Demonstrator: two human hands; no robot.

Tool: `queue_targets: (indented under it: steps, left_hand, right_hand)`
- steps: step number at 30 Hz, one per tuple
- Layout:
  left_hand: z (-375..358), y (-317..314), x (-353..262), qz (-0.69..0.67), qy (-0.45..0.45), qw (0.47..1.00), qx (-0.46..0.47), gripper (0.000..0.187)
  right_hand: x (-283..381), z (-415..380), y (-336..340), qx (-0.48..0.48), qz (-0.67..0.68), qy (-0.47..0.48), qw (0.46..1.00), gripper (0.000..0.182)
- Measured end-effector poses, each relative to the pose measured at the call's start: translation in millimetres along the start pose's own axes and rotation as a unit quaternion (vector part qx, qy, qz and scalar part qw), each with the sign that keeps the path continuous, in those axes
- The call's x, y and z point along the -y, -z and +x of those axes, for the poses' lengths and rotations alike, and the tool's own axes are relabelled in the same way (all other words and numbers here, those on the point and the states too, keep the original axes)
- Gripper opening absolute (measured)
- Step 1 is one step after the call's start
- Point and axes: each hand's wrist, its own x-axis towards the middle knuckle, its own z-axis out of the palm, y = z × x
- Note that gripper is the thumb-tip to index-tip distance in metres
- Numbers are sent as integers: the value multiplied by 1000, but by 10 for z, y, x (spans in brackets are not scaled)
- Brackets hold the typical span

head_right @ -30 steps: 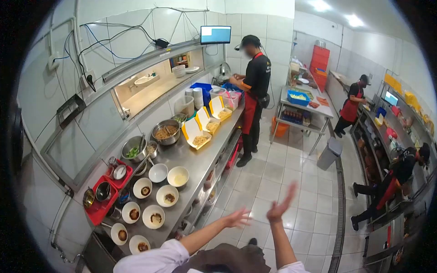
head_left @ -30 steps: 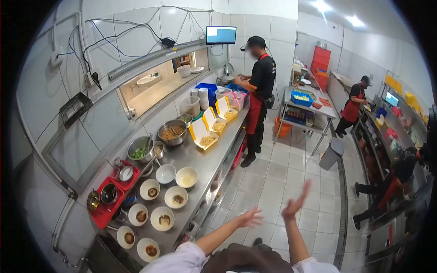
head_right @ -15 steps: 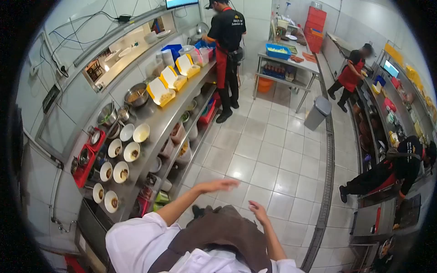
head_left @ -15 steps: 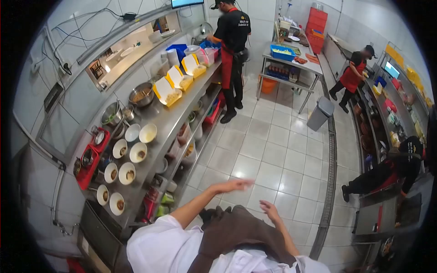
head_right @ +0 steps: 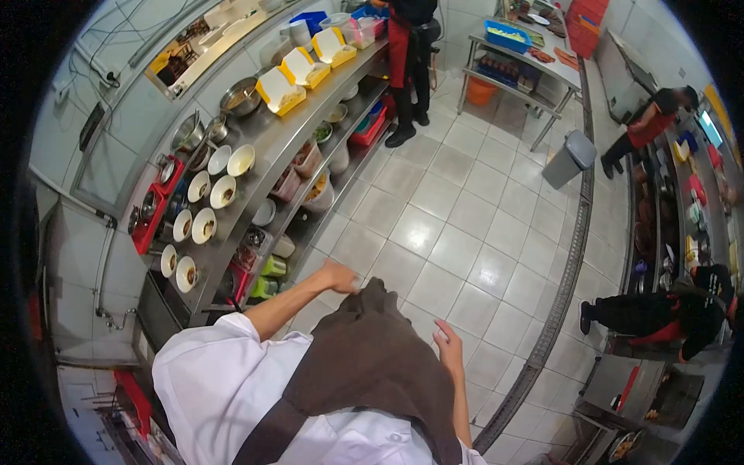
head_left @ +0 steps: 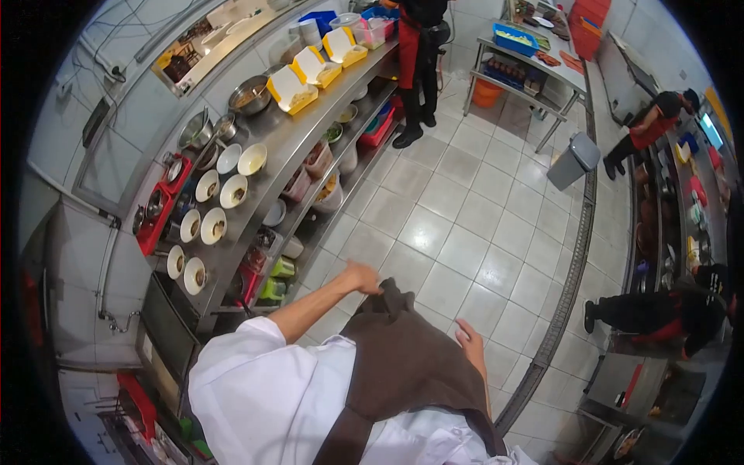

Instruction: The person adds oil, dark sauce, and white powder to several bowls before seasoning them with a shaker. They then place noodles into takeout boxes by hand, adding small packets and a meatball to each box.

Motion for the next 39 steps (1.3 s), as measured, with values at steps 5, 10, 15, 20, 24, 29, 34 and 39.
queue_targets:
  steps: [5,10,15,20,24,29,34,39]
  left_hand:
    - [551,-348,-9,-204,-307,929,24,63]
    - [1012,-399,497,-312,-304,892,121,68]
    - [1843,-577,1325,-335,-310,890,-5,80]
    - [1360,221,1589,-444,-231,865,13,85]
    - [1423,340,2042,-508,-148,848,14,89]
    - [1459,147,2341,-602,-117,790,7,91]
    - [1380,277,2306,-712,-60,700,6,89]
    - [1891,197,2515,-797,-77,599,-19,79]
  right_hand:
    - [603,292,75,198,313,-35,928,40]
    - [837,801,277,284,197,-65,936,43]
    - [1227,1652,90,351,111,-103,924,45]
    - [916,2761,-506,330,-76,62,939,49]
    - [1072,3412,-761,400,-42,12,915,49]
    - [1350,4080,-867,389,-304,140,858,53]
    - [1688,4876,-1012,494,-215,102,836,58]
    - [1981,5607,-1056,408,-345,178,826,56]
